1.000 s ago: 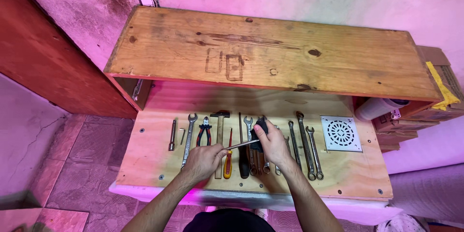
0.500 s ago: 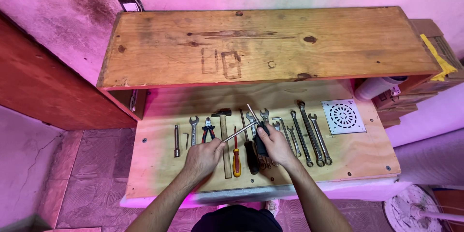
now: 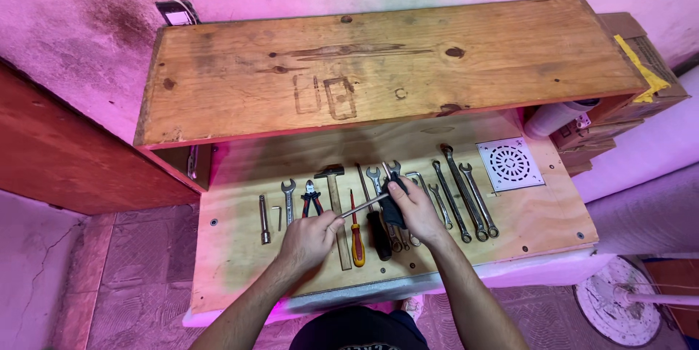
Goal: The person wipes multiple hand tools with a black cloth on a wooden workbench. They handle wrenches, pliers, a hammer, and screwdrivers one by one, wiping each tool and placing it back on the bench. The person also wipes the workbench surface with the cloth.
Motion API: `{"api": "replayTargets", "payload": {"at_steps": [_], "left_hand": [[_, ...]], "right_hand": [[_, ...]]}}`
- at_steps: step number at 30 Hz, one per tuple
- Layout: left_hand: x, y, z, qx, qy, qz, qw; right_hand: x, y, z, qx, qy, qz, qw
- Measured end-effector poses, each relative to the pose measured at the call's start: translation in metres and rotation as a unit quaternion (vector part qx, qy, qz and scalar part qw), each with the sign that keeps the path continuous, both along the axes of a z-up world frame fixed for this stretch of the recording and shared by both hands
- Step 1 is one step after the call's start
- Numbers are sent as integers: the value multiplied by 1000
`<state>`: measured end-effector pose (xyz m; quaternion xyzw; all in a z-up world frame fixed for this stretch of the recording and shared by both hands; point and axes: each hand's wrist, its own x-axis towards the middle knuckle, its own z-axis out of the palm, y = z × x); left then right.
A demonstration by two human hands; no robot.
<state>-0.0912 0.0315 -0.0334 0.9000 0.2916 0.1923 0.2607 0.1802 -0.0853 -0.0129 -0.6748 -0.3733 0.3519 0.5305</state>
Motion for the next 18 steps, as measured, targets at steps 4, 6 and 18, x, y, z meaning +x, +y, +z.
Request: {"api": "replayTargets", "payload": {"at_steps": [4,6,18], "left_hand": [[6,-11,-8,-58,-30,18,998],[10,-18,-7,-92,-67,37,993],[74,-85,-67,-533,-264,-27,803]], "right_hand": [[-18,-9,32,23,30,-22,999],[-8,-12,-4,94,229,-130,960],[-51,-4,-7,294,419,25,858]]}}
